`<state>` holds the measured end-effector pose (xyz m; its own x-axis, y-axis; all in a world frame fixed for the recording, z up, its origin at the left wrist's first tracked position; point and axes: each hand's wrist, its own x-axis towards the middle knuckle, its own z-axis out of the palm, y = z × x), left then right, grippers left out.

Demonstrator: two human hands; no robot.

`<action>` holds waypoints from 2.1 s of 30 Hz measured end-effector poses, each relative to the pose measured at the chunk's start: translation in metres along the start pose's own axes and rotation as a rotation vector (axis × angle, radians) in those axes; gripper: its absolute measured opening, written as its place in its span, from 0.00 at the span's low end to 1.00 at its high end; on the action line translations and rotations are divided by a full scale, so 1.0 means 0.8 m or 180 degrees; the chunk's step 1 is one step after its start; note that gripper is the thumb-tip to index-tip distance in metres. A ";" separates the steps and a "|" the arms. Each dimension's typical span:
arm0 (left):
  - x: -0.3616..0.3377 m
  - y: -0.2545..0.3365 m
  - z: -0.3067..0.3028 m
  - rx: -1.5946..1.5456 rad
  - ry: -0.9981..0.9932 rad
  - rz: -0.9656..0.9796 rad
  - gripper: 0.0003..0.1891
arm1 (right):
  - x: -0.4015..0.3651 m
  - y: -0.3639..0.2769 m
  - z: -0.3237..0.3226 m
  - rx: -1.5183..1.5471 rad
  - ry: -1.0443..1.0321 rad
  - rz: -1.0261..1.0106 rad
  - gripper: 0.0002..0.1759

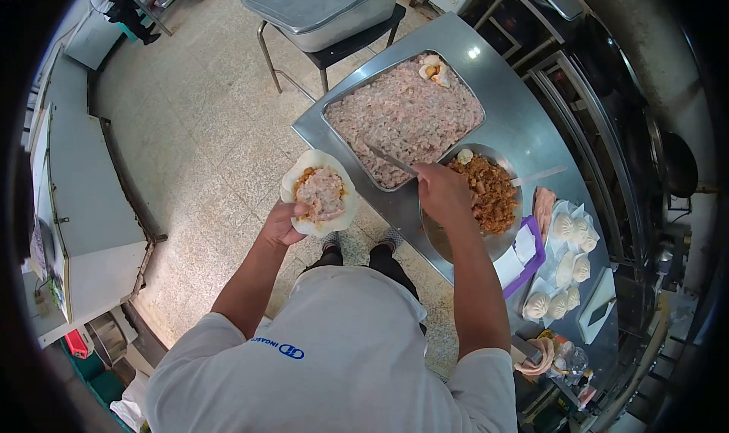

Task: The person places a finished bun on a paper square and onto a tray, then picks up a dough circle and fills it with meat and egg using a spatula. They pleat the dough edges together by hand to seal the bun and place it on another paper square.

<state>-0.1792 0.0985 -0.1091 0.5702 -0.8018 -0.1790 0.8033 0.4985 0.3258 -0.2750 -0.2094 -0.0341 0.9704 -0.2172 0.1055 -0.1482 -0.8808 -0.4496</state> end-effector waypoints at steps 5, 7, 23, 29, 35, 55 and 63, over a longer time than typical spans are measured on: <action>0.002 0.004 0.020 0.0425 0.0363 -0.0028 0.40 | -0.012 -0.004 -0.014 0.0303 -0.0157 0.0030 0.11; -0.001 0.003 0.020 -0.0005 0.0141 -0.0038 0.39 | -0.024 -0.005 -0.030 0.0589 -0.0188 0.0336 0.10; 0.014 -0.006 0.036 0.0696 -0.0175 -0.0382 0.43 | -0.080 -0.076 -0.076 0.0829 -0.0308 -0.0220 0.14; 0.026 0.018 0.033 -0.0426 0.0228 -0.0449 0.40 | -0.096 -0.078 -0.120 0.0996 0.0341 -0.0260 0.16; 0.022 0.021 0.079 -0.0783 -0.0564 -0.0142 0.41 | -0.136 -0.106 -0.076 0.0998 0.0434 0.0204 0.16; 0.036 -0.011 0.058 -0.0087 -0.0488 0.0353 0.43 | -0.123 -0.150 -0.012 0.0941 0.0764 0.0347 0.18; 0.019 0.020 0.043 -0.0021 -0.0343 0.0261 0.43 | -0.085 -0.164 -0.040 0.0626 0.0616 -0.0105 0.18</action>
<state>-0.1635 0.0832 -0.0747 0.6126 -0.7887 -0.0512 0.7560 0.5659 0.3290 -0.3273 -0.0925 0.0466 0.9169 -0.2827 0.2818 -0.0591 -0.7943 -0.6047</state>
